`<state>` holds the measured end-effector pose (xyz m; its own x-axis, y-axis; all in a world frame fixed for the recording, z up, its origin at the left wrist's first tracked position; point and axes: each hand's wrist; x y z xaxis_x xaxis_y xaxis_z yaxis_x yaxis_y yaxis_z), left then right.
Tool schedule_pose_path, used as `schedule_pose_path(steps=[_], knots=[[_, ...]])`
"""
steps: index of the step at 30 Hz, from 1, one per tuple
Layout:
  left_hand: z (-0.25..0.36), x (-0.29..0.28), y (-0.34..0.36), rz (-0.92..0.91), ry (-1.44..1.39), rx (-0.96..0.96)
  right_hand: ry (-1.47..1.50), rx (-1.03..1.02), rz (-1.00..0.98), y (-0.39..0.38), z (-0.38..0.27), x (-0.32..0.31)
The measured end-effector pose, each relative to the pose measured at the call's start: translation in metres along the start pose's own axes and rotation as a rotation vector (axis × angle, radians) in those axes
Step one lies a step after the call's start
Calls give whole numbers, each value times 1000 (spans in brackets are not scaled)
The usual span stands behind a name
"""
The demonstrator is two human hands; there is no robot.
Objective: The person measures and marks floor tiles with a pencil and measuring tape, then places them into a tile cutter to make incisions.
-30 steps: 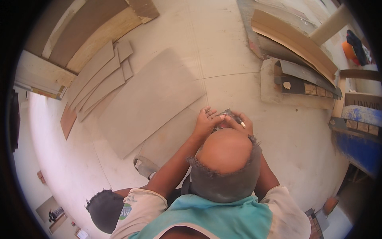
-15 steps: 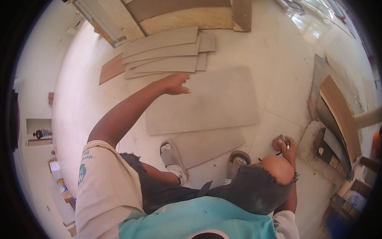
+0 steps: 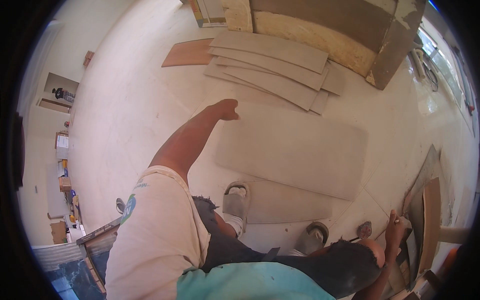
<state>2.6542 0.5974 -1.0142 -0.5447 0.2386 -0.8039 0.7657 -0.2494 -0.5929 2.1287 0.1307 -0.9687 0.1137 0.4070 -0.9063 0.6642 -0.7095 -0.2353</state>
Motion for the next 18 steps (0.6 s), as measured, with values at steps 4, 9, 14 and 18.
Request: schedule_pose_path(steps=[4,9,14,18], knots=[[-19,-13,21,126,-187,-52,-68,-178,73,35,-23,-29],[-50,-23,49,181,-421,-102,-102,-249,65,50,-136,-62],[-62,-2,79,232,-439,-105,-220,-485,-50,38,-255,-85],[-98,10,102,261,-677,-145,-141,-617,-101,27,-326,-75]])
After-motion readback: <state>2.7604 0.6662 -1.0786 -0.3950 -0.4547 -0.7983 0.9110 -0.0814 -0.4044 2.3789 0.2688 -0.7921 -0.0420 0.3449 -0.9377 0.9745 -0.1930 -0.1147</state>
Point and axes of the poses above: each hand's wrist, its own y-axis towards the middle knuckle, its own x-axis out of the palm, z = x × y, and after that the axes turned 12 degrees about -x, right-handed
